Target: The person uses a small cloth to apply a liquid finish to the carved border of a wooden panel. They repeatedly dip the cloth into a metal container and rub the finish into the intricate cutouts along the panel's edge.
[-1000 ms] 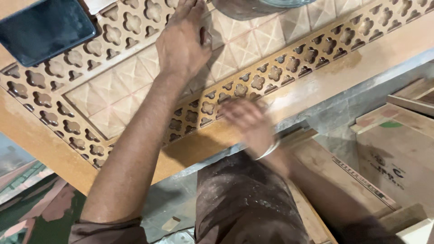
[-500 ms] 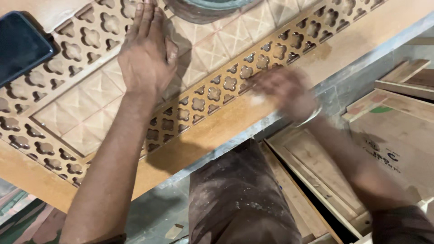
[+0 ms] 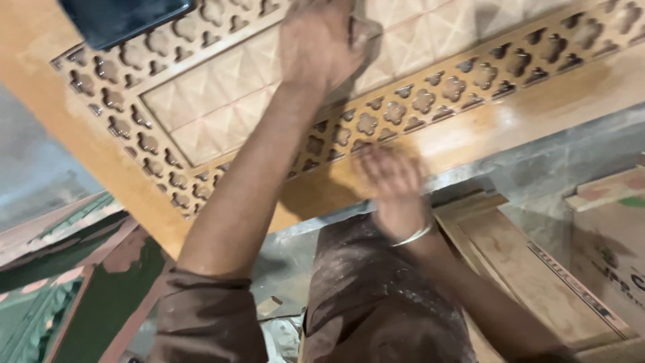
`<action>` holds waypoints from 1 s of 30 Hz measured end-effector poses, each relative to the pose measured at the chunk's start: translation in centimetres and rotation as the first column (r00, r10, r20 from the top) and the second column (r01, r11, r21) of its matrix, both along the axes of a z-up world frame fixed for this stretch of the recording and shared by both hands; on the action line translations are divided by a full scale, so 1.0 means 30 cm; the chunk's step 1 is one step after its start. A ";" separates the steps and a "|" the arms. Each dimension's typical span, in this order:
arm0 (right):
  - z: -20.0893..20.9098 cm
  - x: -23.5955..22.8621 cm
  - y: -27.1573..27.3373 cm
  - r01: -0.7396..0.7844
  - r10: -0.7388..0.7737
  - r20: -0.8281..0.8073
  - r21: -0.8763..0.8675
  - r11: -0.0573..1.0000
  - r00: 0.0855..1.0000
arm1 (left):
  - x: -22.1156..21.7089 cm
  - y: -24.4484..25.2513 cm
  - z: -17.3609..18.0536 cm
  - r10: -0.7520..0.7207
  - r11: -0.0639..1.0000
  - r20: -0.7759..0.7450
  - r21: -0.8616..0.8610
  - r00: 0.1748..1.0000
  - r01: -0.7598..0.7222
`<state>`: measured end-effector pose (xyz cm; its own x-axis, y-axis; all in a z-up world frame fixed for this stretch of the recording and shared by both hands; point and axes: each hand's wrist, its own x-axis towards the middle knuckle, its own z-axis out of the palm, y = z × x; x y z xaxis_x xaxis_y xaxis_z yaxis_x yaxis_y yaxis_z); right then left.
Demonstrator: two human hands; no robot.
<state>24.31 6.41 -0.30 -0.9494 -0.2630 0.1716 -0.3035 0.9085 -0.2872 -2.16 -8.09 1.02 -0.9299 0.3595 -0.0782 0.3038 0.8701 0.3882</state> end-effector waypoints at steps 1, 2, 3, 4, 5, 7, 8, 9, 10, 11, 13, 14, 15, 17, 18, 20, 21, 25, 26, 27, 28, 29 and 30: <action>-0.028 0.036 -0.173 -0.034 0.034 -0.052 0.001 0.999 0.998 | -0.004 0.002 -0.003 -0.009 1.000 -0.016 0.006 1.000 0.009; -0.009 0.115 -0.336 -0.186 0.241 0.325 -0.189 0.964 0.915 | -0.010 -0.003 -0.003 -0.018 1.000 -0.031 0.012 0.999 0.019; -0.005 0.161 -0.486 -0.342 0.302 0.394 0.035 0.939 0.868 | -0.012 0.001 -0.002 -0.019 1.000 0.000 0.014 1.000 0.019; -0.009 0.186 -0.625 -0.108 0.296 0.519 -0.361 0.926 0.802 | -0.011 0.003 -0.001 -0.019 1.000 0.031 0.016 0.999 0.019; 0.014 0.227 -0.731 0.223 0.363 0.523 -0.756 0.616 0.771 | -0.006 0.010 0.001 -0.018 1.000 0.063 0.023 0.998 0.016; 0.021 0.256 -0.801 0.371 0.560 0.571 -0.819 0.438 0.600 | 0.001 0.013 0.007 -0.020 0.999 -0.051 0.035 0.998 0.022; 0.017 0.251 -0.777 -0.147 0.483 0.512 -0.563 0.813 0.710 | 0.002 0.012 0.009 -0.022 0.999 -0.111 0.046 0.994 0.027; 0.018 0.245 -0.712 -0.326 0.511 0.430 -0.434 0.840 0.744 | 0.009 0.013 0.009 -0.022 1.000 -0.001 0.017 1.000 0.022; 0.014 0.231 -0.613 -0.365 0.524 0.377 -0.418 0.832 0.764 | 0.005 0.006 0.006 -0.021 1.000 0.109 -0.014 0.994 0.023; 0.007 0.211 -0.481 -0.349 0.498 0.336 -0.414 0.840 0.799 | 0.003 0.001 -0.001 -0.057 0.998 0.057 -0.029 0.997 0.059; -0.008 0.146 -0.154 -0.298 0.396 0.268 -0.342 0.891 0.878 | -0.006 -0.005 -0.020 -0.084 0.995 0.068 -0.053 0.994 0.087; -0.015 0.097 0.031 -0.248 0.317 0.239 -0.277 0.928 0.918 | -0.010 -0.010 -0.028 -0.076 0.995 0.132 -0.061 0.988 0.084; 0.006 0.070 0.211 -0.172 0.188 0.313 -0.077 0.982 0.931 | -0.011 -0.016 -0.034 -0.088 0.994 0.088 -0.057 0.992 0.093; -0.008 -0.057 0.552 0.219 -0.063 0.379 -0.385 0.897 0.923 | -0.006 -0.021 -0.040 -0.112 0.992 -0.003 -0.058 0.994 0.111; 0.003 -0.101 0.710 0.059 -0.092 0.156 0.202 0.977 0.983 | -0.002 -0.020 -0.039 -0.103 0.994 0.024 -0.043 0.994 0.104; 0.006 -0.187 0.969 0.183 -0.203 0.081 0.203 0.962 0.976 | -0.001 -0.020 -0.026 -0.081 0.996 0.068 -0.019 0.994 0.083; 0.016 -0.205 1.074 0.200 -0.260 0.146 0.336 0.920 0.954 | 0.002 -0.016 -0.023 -0.076 0.997 0.080 -0.023 0.994 0.078; -0.057 -0.218 1.170 0.317 -0.325 0.020 0.173 0.933 0.945 | 0.013 -0.014 -0.027 -0.070 0.996 0.051 -0.049 0.996 0.072; -0.078 -0.193 1.115 0.309 -0.306 -0.046 0.199 0.930 0.951 | 0.010 -0.012 -0.031 -0.075 0.996 0.023 -0.056 0.997 0.076; -0.098 -0.157 1.028 0.279 -0.264 -0.092 0.256 0.926 0.960 | 0.015 -0.009 -0.035 -0.059 0.998 0.050 -0.031 0.997 0.061; -0.121 -0.107 0.900 0.251 -0.219 -0.135 0.312 0.916 0.966 | 0.017 -0.006 -0.037 -0.044 0.999 0.077 -0.007 0.996 0.045; -0.119 -0.045 0.769 0.238 -0.286 0.003 0.544 0.805 0.958 | 0.024 -0.003 -0.036 -0.032 0.999 0.106 0.017 0.994 0.030; -0.132 0.000 0.605 0.291 -0.248 -0.166 0.335 0.896 0.954 | 0.027 0.003 -0.032 -0.040 0.999 0.090 0.040 0.995 0.037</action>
